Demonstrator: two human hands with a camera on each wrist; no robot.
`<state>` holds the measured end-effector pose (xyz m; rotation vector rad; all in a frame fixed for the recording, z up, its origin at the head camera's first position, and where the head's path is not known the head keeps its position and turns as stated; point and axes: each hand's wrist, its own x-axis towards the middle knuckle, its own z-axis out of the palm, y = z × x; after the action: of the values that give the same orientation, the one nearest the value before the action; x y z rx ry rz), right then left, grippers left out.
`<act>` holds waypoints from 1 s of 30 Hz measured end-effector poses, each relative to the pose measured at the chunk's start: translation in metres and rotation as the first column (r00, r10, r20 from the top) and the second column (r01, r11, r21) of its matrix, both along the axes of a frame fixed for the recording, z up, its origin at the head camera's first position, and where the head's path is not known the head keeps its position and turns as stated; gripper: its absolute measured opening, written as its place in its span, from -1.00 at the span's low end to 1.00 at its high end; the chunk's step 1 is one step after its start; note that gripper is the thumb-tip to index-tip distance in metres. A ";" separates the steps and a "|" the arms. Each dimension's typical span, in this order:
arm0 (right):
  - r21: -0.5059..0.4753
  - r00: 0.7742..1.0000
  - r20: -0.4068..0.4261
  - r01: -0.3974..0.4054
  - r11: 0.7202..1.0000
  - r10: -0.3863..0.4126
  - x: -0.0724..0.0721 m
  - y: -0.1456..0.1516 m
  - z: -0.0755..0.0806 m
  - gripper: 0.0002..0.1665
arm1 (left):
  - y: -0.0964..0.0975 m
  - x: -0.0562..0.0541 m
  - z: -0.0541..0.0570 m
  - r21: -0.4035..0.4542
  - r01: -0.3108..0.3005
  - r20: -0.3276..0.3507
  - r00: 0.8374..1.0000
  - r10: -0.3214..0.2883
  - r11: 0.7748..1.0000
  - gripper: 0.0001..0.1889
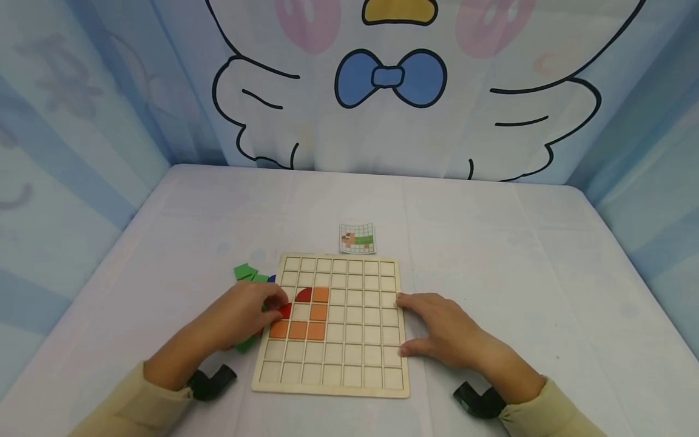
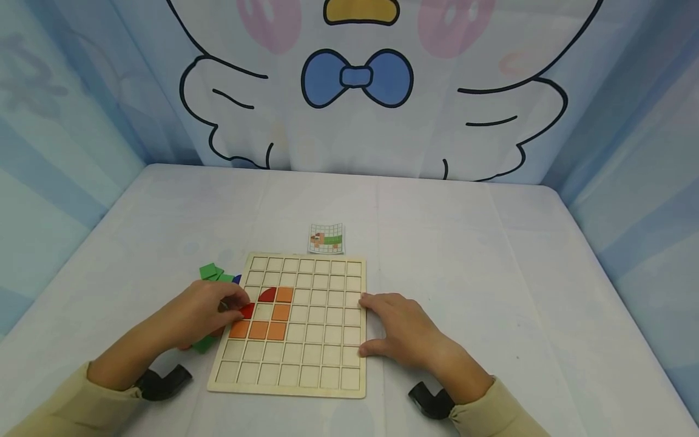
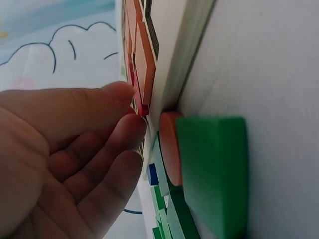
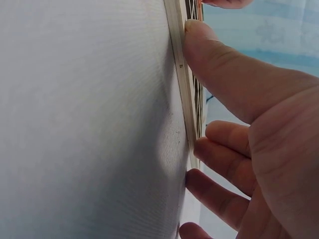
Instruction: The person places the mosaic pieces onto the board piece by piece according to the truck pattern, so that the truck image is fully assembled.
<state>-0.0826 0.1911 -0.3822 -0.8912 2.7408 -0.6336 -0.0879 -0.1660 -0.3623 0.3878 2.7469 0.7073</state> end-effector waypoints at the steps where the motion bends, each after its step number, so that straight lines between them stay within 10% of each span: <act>1: 0.001 1.000 0.002 0.000 1.000 0.000 0.000 0.000 0.000 -0.09 | -0.001 0.000 0.000 0.007 -0.003 0.013 1.000 0.003 1.000 -0.84; 30: 0.001 1.000 0.015 0.011 1.000 -0.011 0.001 0.000 0.002 -0.09 | -0.029 -0.027 0.000 -0.060 -0.066 -0.038 0.997 0.064 0.996 -0.65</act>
<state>-0.0815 0.1908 -0.3800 -0.8680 2.7346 -0.6385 -0.1148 -0.1945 -0.3618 0.3018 2.8186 0.6364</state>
